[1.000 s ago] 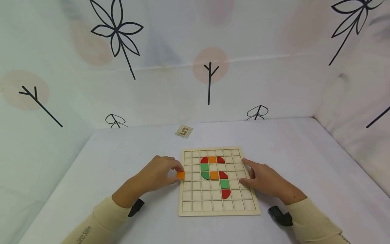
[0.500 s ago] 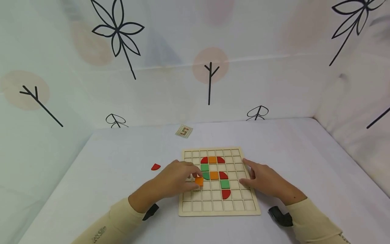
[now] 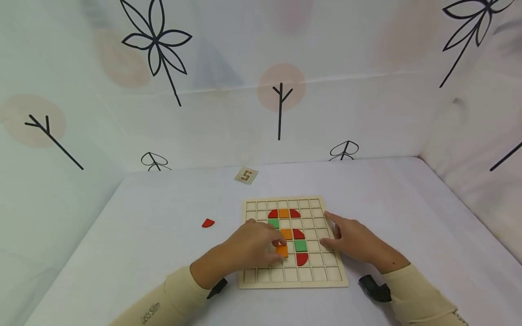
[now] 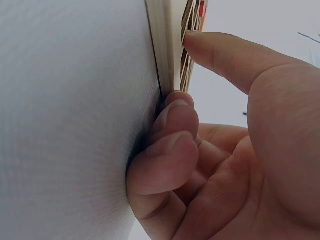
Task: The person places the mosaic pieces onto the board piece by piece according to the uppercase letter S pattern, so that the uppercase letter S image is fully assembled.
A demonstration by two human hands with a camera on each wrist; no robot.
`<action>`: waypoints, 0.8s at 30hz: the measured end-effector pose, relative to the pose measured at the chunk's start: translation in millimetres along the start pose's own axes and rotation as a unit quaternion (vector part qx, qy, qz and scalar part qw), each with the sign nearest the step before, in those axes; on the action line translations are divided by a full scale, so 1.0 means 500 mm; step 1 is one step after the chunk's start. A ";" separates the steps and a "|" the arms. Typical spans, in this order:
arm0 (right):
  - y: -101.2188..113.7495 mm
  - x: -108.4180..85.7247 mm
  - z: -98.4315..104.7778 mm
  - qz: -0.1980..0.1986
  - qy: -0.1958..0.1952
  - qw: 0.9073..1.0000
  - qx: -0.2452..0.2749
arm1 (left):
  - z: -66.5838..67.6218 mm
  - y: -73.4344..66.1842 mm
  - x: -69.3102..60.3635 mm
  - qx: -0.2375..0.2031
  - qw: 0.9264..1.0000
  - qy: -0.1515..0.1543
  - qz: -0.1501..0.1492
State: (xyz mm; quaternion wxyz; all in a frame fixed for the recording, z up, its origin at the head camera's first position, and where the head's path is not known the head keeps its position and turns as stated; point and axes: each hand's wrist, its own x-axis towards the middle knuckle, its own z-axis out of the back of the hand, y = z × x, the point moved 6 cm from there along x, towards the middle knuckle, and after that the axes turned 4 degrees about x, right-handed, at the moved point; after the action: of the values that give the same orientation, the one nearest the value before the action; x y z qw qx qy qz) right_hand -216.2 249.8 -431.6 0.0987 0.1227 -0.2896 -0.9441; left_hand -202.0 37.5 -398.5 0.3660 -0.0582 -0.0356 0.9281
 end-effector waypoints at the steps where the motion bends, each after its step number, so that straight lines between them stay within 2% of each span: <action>1: 0.000 0.000 0.000 0.003 0.000 1.000 -0.001 | -0.002 -0.003 0.002 0.001 1.000 0.002 -0.003; 10: 0.001 0.000 0.000 0.002 0.003 1.000 0.006 | -0.002 -0.024 0.006 0.004 0.999 -0.005 -0.033; 19: -0.001 -0.001 -0.001 0.008 0.002 1.000 0.004 | -0.009 -0.034 0.013 0.015 0.999 0.005 -0.031; 24: -0.003 0.000 -0.003 0.007 0.001 1.000 0.004 | -0.009 -0.041 0.013 0.031 0.999 0.001 -0.042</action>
State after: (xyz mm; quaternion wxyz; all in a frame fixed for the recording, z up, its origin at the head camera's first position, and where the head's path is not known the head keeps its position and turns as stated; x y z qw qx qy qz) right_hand -216.0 250.2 -433.9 0.1053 0.1224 -0.2937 -0.9422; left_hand -192.5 57.0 -401.2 0.4063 -0.0466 -0.0089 0.9125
